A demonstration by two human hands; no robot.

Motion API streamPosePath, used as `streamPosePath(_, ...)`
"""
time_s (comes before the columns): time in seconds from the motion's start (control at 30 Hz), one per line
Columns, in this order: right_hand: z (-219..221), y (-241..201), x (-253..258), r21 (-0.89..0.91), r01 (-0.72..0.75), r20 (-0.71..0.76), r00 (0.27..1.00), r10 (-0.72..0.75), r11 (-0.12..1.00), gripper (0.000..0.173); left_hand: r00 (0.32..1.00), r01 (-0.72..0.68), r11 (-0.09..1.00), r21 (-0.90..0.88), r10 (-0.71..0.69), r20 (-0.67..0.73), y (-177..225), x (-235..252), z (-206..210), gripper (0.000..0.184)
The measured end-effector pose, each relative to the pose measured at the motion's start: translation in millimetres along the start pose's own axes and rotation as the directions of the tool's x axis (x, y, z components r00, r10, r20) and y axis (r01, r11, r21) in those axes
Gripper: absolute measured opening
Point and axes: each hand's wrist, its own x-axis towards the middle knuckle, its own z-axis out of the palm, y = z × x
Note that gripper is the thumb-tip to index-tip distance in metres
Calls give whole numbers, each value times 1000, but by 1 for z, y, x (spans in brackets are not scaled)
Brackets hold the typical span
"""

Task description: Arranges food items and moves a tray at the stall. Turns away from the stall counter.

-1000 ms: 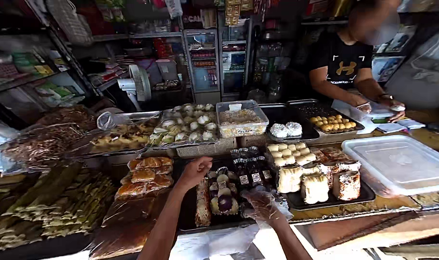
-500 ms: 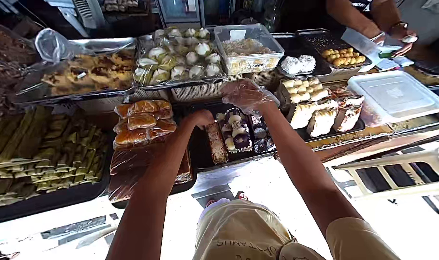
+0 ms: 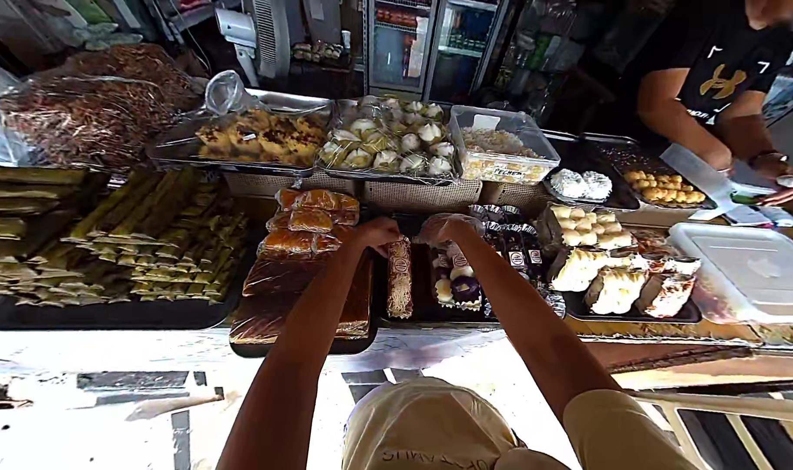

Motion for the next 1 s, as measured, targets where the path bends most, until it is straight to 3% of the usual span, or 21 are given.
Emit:
streamPosePath(0.17,9,-1,16,-12,-71,62,995,72,997,59,994,-80,972,219,93,-50,-18,24,11,32)
streamPosePath(0.33,14,6,20,92,81,80,993,-88,992,55,991,-124,939,320,101,90,-8,25,6,46)
streamPosePath(0.53,4,8,7,-1,58,166,984,-57,998,58,987,-132,913,387,85,136,6,24,11,57)
streamPosePath(0.73,0,2,-1,77,142,93,984,-149,987,45,992,-85,880,468,29,124,14,18,13,57)
streamPosePath(0.87,8,16,18,253,278,-20,959,-282,927,36,996,-51,893,448,9,94,4,24,12,52)
streamPosePath(0.93,4,12,15,276,297,-57,954,-293,914,32,996,-52,886,461,10,93,0,24,15,52)
streamPosePath(1.0,6,7,18,218,234,-56,972,-227,947,38,998,-60,843,535,33,60,3,20,17,51)
